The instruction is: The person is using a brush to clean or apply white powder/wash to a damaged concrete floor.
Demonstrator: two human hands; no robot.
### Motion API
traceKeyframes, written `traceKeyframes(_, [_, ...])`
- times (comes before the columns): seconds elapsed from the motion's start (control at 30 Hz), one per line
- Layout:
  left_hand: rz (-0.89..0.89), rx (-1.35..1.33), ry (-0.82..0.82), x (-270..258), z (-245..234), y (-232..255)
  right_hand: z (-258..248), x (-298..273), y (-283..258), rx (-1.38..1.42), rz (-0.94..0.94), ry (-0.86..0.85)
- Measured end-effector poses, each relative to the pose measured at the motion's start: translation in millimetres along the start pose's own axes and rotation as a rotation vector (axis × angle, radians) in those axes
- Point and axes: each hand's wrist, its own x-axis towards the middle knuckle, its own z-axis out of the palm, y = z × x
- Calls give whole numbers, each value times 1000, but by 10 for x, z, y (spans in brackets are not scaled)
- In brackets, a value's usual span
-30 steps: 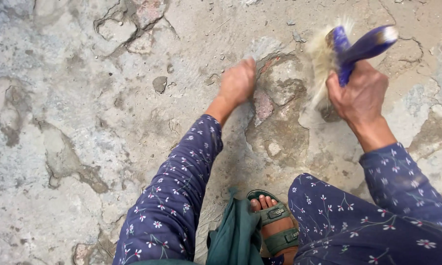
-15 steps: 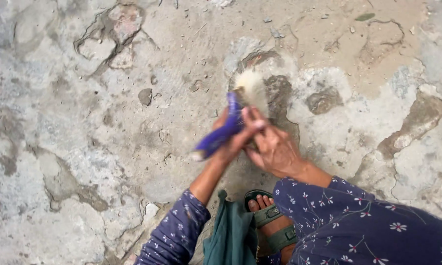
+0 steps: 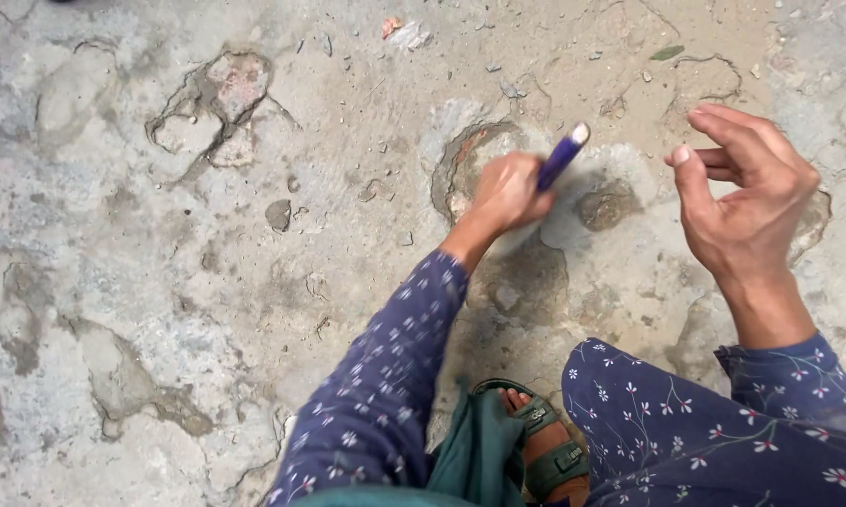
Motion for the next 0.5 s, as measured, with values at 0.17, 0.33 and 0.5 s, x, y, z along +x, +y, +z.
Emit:
traceKeyframes(0.17, [326, -143, 679, -35, -67, 105, -137, -39, -224, -156, -82, 35])
traceKeyframes(0.33, [465, -138, 26, -561, -25, -138, -65, -137, -72, -14, 34, 53])
traceKeyframes(0.5, [193, -16, 423, -197, -219, -671, -117, -76, -258, -119, -41, 20])
